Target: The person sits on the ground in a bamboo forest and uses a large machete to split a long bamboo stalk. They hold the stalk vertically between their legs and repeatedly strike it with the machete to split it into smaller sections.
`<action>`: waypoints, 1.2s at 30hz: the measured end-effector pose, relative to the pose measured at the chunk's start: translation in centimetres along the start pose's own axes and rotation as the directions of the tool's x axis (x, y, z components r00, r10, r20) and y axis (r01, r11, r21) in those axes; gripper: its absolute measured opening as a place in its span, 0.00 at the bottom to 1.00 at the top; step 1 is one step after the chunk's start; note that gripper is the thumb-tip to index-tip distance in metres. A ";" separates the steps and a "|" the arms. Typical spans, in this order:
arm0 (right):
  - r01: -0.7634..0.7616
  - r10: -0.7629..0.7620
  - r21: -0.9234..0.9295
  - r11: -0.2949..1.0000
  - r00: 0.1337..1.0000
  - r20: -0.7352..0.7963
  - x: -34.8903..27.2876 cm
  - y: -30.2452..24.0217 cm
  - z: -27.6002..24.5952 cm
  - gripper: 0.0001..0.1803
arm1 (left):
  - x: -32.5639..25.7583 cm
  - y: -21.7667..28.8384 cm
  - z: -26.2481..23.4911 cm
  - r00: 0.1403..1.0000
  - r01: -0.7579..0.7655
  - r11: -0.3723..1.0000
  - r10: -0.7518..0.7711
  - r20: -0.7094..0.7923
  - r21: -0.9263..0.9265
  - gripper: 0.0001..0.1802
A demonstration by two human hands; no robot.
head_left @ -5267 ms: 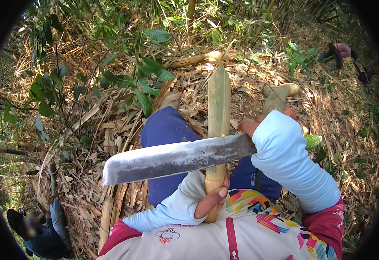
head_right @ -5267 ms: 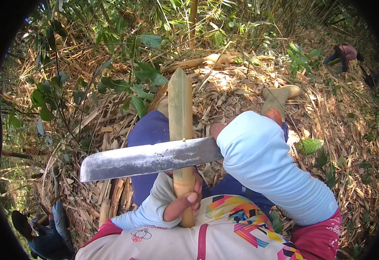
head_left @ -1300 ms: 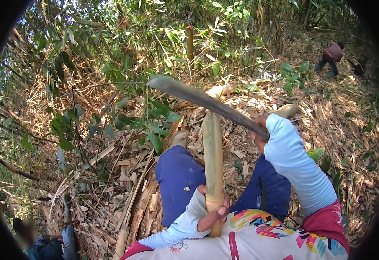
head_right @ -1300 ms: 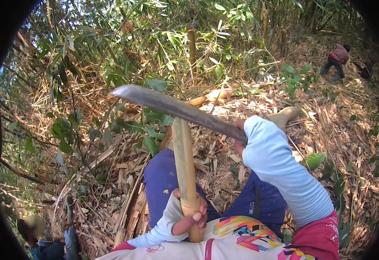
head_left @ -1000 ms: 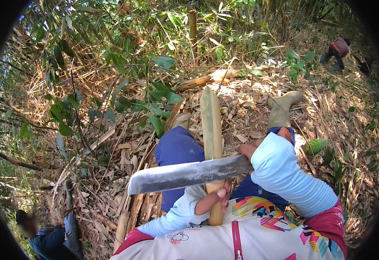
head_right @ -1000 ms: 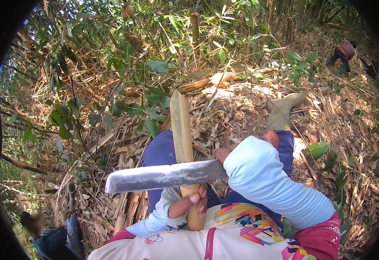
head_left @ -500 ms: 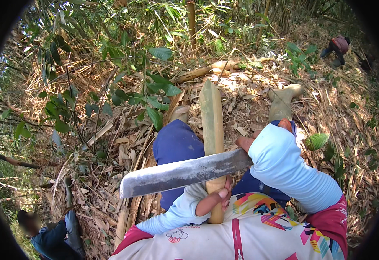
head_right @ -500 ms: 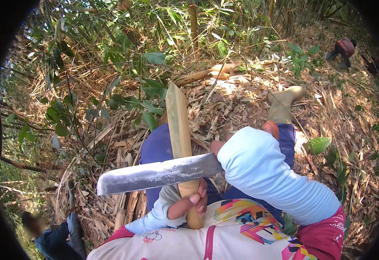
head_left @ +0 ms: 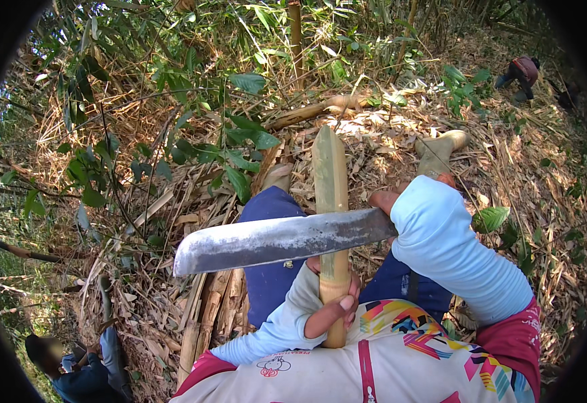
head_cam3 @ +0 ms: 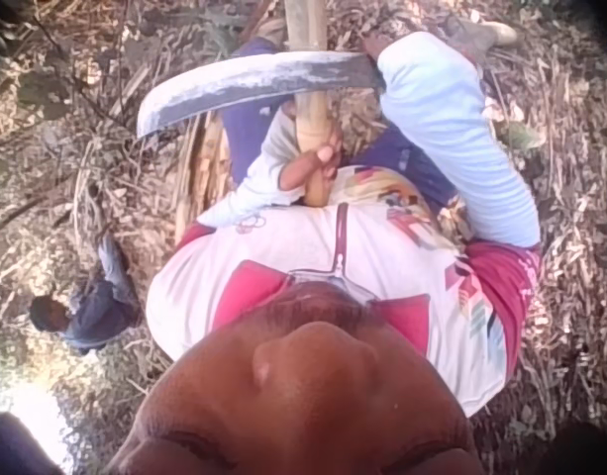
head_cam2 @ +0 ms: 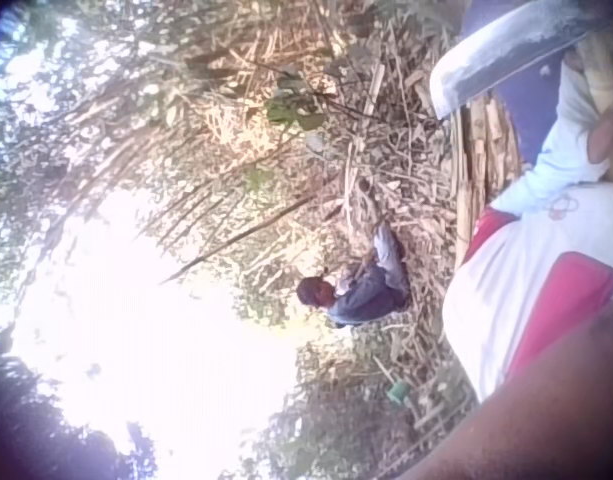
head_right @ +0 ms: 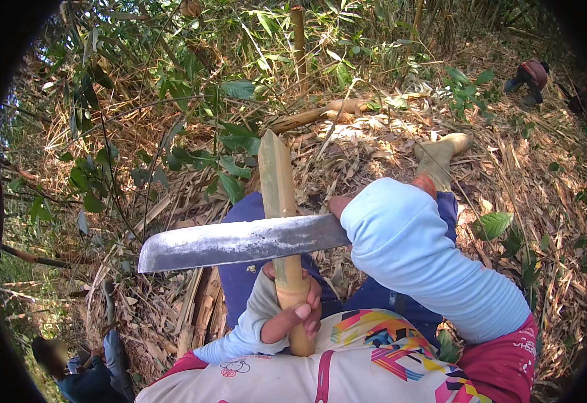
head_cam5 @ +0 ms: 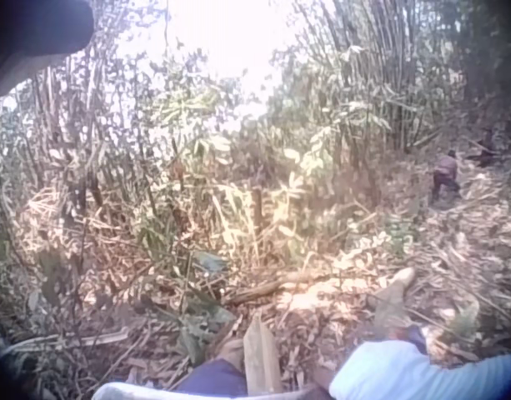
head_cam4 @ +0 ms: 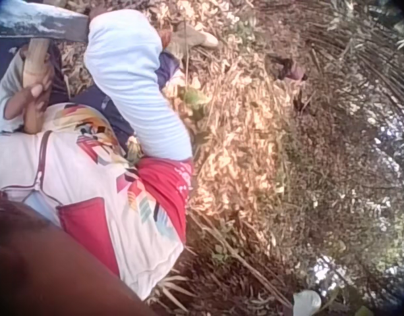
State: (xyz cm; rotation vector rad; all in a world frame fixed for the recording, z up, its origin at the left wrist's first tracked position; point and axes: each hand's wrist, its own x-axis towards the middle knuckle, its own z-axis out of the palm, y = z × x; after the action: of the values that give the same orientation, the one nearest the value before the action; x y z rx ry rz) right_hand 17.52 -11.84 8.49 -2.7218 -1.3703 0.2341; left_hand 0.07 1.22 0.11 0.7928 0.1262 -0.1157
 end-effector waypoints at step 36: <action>0.080 -0.077 -0.033 0.996 0.995 0.064 -1.8 0.0 1.1 0.21 | 0.2 -0.2 -0.7 0.999 0.043 0.998 -0.043 -0.012 0.054 0.24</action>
State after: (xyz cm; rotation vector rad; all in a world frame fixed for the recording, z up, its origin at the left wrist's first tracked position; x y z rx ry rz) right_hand 16.25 -13.25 7.56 -2.7040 -1.5089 0.2944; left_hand 0.17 1.53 -0.57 0.8455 0.1514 -0.1561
